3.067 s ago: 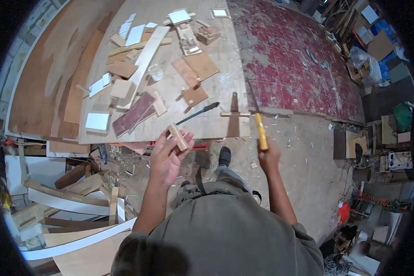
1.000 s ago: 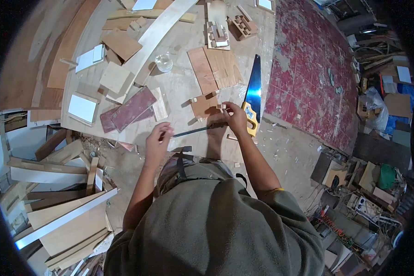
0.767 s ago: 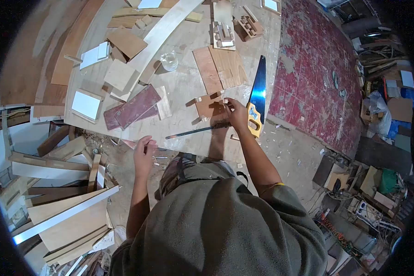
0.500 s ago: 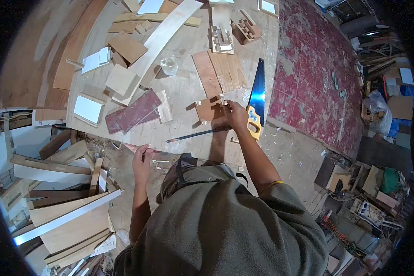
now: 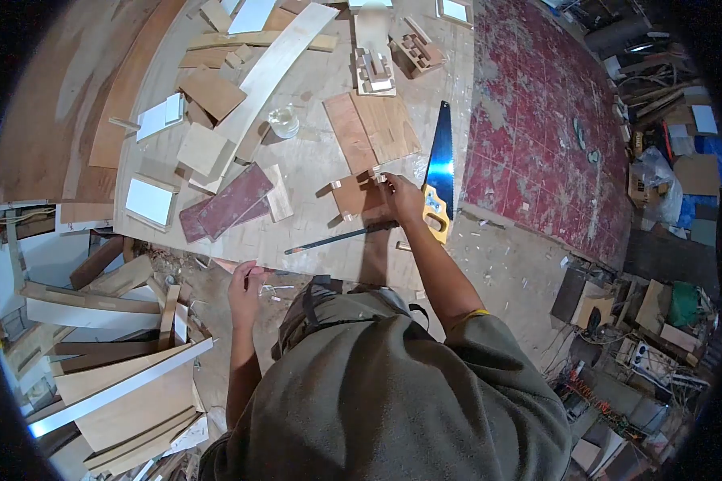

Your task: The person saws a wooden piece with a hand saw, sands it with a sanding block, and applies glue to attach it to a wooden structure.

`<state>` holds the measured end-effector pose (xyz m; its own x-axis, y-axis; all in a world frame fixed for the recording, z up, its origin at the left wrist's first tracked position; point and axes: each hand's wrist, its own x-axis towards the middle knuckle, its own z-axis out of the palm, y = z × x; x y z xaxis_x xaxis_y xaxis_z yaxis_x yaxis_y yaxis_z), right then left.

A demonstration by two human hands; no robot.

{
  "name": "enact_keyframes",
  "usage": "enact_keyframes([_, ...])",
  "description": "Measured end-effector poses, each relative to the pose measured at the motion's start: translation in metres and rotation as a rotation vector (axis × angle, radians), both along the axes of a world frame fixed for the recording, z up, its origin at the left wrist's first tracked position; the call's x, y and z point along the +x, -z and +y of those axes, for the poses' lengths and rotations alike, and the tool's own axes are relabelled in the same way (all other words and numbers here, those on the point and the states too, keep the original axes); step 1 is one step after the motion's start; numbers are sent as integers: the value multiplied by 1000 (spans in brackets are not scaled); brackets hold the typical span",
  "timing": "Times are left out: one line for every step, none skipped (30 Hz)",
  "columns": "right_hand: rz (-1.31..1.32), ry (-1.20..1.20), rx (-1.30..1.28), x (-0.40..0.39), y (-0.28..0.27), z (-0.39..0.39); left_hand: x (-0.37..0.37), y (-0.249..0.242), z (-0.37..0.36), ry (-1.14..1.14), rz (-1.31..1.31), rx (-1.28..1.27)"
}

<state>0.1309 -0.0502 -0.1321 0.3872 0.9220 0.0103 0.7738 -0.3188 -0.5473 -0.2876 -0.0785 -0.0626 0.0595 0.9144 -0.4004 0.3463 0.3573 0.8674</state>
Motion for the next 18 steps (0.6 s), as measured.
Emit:
enact_keyframes([-9,3,-18,0,0,0,4,-4,0,2,-12,0])
enact_keyframes([-21,6,-35,1,-4,2,8,-13,2,-4,6,-36])
enact_keyframes([0,16,-94,1,-8,3,10,-19,3,-10,29,-72])
enact_keyframes([-2,16,-92,4,-7,3,8,-13,1,-9,27,-70])
enact_keyframes([-3,-4,-57,4,-5,2,3,-5,-1,7,16,-28])
enact_keyframes([-3,-24,-22,3,-2,2,-2,3,-2,25,6,13])
enact_keyframes([-23,-28,-20,2,-2,3,-1,0,-2,26,9,14])
enact_keyframes([-22,-26,-20,2,-2,2,0,-4,-2,16,11,-10])
enact_keyframes([-21,-32,-26,3,-3,3,3,-6,-2,5,12,-32])
enact_keyframes([-19,-39,-34,2,-4,3,2,-5,-2,6,13,-31])
enact_keyframes([-18,-39,-33,2,-5,4,1,-3,-2,5,6,-33])
enact_keyframes([-24,-44,-34,2,-6,4,1,-2,-2,5,-1,-35])
enact_keyframes([-30,-49,-34,2,-6,4,1,-1,-3,5,0,-35])
enact_keyframes([-29,-49,-34,1,-6,4,0,0,-3,13,4,-31])
enact_keyframes([-31,-43,-41,1,-6,6,0,1,-3,22,8,-25])
enact_keyframes([-35,-36,-49,1,-6,6,0,2,-2,23,8,-24])
enact_keyframes([-35,-35,-48,2,-5,6,0,2,-2,22,7,-25])
enact_keyframes([-39,-34,-39,2,-5,6,0,2,-2,20,6,-26])
